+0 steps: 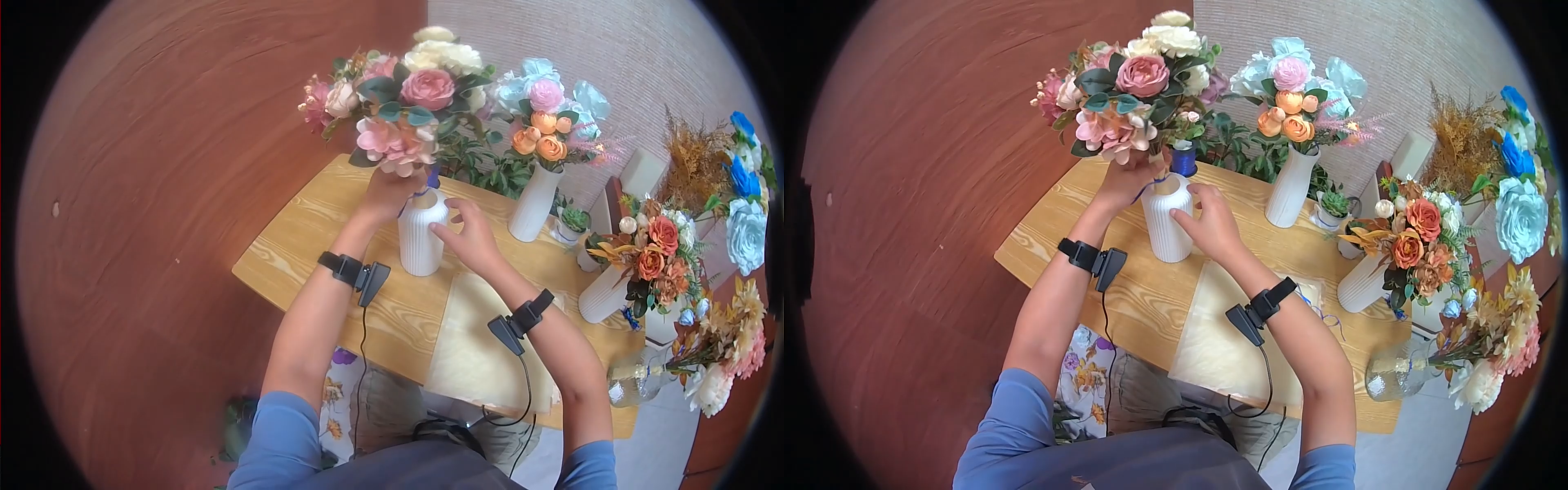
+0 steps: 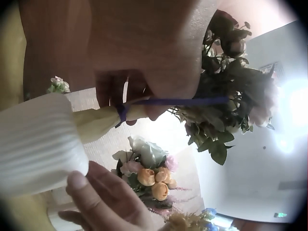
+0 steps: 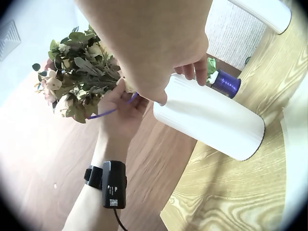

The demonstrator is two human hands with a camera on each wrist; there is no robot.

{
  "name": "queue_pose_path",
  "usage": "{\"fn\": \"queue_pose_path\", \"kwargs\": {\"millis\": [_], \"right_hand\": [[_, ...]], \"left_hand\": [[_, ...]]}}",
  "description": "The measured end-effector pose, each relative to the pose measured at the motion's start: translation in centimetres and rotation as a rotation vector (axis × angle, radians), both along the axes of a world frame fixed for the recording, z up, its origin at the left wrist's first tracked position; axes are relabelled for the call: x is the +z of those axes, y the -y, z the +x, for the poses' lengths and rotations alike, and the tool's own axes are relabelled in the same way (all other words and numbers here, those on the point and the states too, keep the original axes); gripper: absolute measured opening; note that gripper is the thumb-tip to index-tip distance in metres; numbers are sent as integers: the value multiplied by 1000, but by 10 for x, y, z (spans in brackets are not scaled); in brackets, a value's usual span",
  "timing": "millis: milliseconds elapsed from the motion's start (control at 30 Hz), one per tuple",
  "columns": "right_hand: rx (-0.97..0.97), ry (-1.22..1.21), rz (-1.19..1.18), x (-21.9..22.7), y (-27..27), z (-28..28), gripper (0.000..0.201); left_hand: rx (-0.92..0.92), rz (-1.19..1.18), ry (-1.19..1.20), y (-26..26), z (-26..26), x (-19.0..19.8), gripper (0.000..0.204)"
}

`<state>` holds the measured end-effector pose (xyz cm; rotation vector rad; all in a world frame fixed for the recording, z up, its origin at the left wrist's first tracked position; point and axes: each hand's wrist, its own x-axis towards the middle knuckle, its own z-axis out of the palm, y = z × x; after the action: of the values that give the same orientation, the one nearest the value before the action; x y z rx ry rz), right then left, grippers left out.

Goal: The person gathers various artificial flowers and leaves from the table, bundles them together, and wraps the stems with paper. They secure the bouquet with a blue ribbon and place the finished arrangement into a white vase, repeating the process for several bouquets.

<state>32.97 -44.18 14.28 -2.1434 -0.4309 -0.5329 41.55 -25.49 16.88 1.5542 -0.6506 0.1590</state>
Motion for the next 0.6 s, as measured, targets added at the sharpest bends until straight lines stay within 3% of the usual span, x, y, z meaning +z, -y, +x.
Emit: {"fn": "queue_pose_path", "kwargs": {"millis": [67, 167, 300, 400, 467, 500, 567, 600], "right_hand": [[-9, -9, 15, 0, -1, 1, 55], [0, 9, 25, 2, -4, 4, 56], [37, -61, 108, -2, -10, 10, 55], [117, -43, 130, 1, -12, 7, 54], [62, -136, 207, -3, -11, 8, 48], [62, -136, 206, -7, -7, 11, 48], [194, 178, -131, -23, 4, 25, 46], [174, 291, -171, -21, 2, 27, 45]], "left_hand": [[-78, -89, -198, 1, -4, -12, 27], [-78, 62, -237, -3, -18, -13, 31], [-78, 88, -159, -5, -22, -23, 31], [47, 235, -227, -8, -25, -32, 35], [137, 66, 147, -9, -20, -59, 33], [178, 70, 222, -10, -19, -66, 34], [238, 103, 272, -12, -20, -76, 35], [251, 116, 283, -13, -21, -76, 35]]}}
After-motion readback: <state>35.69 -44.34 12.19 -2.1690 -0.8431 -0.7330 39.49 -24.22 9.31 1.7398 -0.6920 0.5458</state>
